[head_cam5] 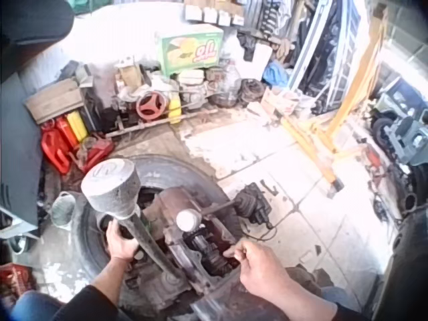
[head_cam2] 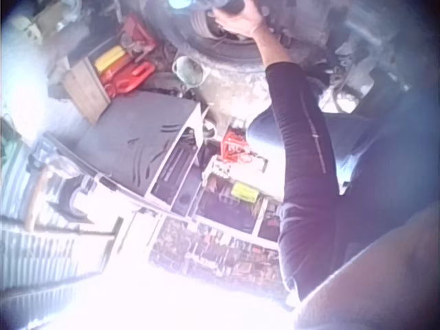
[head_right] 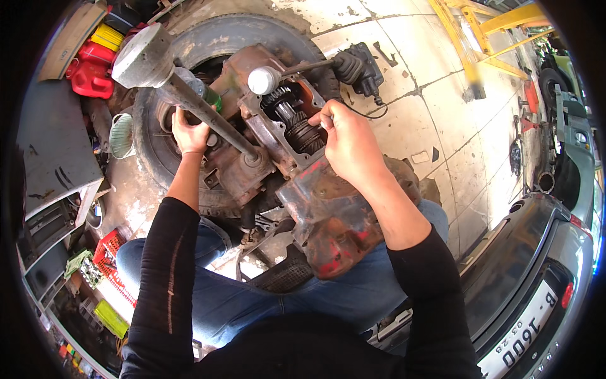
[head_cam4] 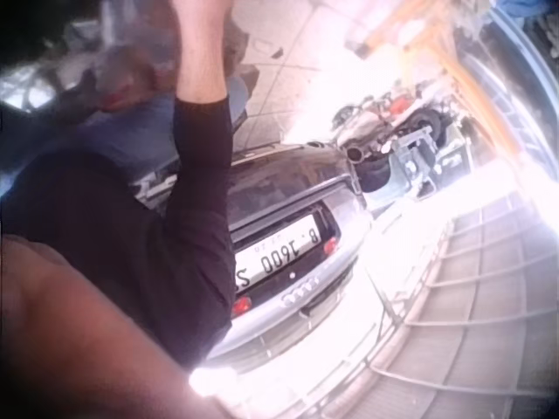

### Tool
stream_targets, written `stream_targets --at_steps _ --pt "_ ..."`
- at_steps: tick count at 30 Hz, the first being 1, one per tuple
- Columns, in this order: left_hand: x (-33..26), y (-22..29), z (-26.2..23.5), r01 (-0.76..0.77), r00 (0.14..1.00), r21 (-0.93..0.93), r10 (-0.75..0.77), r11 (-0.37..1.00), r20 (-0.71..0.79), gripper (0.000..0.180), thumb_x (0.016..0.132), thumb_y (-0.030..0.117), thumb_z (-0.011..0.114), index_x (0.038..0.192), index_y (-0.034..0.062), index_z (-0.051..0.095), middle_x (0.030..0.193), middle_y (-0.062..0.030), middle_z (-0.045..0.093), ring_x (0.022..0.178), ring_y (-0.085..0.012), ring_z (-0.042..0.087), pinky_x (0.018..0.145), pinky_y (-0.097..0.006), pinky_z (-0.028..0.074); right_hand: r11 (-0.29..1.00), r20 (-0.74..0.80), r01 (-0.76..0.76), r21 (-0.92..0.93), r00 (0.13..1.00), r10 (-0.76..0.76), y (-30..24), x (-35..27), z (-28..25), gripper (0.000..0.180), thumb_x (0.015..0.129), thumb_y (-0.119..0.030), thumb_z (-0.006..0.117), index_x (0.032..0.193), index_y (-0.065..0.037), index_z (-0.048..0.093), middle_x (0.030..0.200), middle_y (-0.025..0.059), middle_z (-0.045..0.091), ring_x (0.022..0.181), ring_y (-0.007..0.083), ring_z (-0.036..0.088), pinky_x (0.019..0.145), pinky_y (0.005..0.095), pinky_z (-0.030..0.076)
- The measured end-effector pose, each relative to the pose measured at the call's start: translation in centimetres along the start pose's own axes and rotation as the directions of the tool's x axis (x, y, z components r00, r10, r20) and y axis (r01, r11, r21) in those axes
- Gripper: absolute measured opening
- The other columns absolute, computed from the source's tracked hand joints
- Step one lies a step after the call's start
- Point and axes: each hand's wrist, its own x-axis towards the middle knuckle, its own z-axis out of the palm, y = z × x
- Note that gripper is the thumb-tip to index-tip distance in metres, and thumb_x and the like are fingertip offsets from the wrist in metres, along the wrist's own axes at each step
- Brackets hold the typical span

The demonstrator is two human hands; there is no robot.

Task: The person sits on the floor and works on an open transmission housing, using a small metal tool to probe and adjust internal gears. They also pour liquid from a plastic bottle into the housing and continue manipulating the gears with the tool.

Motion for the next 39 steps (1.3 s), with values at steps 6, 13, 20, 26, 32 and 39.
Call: stream_targets --at_steps 6,13,20,26,32,39 --pt "0.1 -0.7 -0.6 0.047 0.998 -0.002 -0.047 0.999 0.039 0.077 0.068 0.054 0.090 0.118 0.0006 0.066 0.113 -0.0207 0.070 0.108 -0.0413 0.063 0.097 -0.051 0.049 0.988 0.205 -0.144 0.061 0.970 0.129 0.4 0.1 2.0 0.013 0.106 0.004 0.046 0.094 -0.003 0.045 0.105 0.0121 0.077 0.096 0.0144 0.069 0.091 0.0322 0.056" --pt "-0.2 -2.1 0.3 0.086 0.992 -0.044 -0.082 0.995 0.091 0.087 0.069 0.054 0.090 0.133 0.0016 0.064 0.135 -0.0244 0.066 0.126 -0.0455 0.058 0.115 -0.050 0.041 0.958 0.095 -0.233 0.169 0.971 0.220 3.5 2.0 1.4 0.017 0.109 0.003 0.042 0.099 -0.010 0.040 0.114 0.0131 0.074 0.111 0.0183 0.069 0.096 0.0372 0.057" --pt "-0.4 -4.9 1.5 0.075 0.996 -0.045 -0.072 0.996 0.056 0.090 0.069 0.055 0.091 0.135 0.0009 0.062 0.138 -0.0259 0.064 0.129 -0.0462 0.056 0.116 -0.050 0.040 0.963 0.153 -0.251 0.095 0.960 0.235 3.2 2.9 1.2 0.016 0.108 0.003 0.043 0.097 -0.007 0.039 0.109 0.0145 0.076 0.106 0.0198 0.071 0.092 0.0353 0.058" --pt "-0.3 -3.5 0.8 0.097 0.989 -0.054 -0.090 0.994 0.115 0.097 0.066 0.052 0.092 0.141 -0.0011 0.058 0.130 -0.0278 0.065 0.121 -0.0458 0.059 0.107 -0.051 0.046 0.970 0.115 -0.188 0.155 0.978 0.172 2.3 2.5 0.9 0.016 0.103 0.006 0.050 0.095 -0.006 0.042 0.106 0.0166 0.077 0.102 0.0213 0.073 0.088 0.0370 0.058" --pt "-0.5 -5.2 1.2 0.054 0.996 0.022 -0.055 0.998 0.065 0.098 0.066 0.052 0.092 0.140 -0.0016 0.058 0.131 -0.0279 0.065 0.124 -0.0459 0.058 0.109 -0.051 0.045 0.989 -0.044 0.057 -0.137 0.997 -0.064 1.8 2.4 0.5 0.013 0.097 0.011 0.050 0.095 -0.001 0.046 0.099 0.0207 0.077 0.100 0.0333 0.076 0.085 0.0411 0.058" --pt "-0.5 -3.4 0.7 0.059 0.998 -0.224 -0.050 0.973 0.047 0.085 0.069 0.044 0.094 0.133 -0.0021 0.061 0.129 -0.0231 0.068 0.121 -0.0386 0.063 0.109 -0.046 0.047 0.990 -0.089 -0.049 -0.135 0.995 0.037 -0.6 2.5 -0.9 0.011 0.092 0.010 0.055 0.098 0.002 0.058 0.096 0.0216 0.076 0.096 0.0394 0.075 0.084 0.0449 0.058"
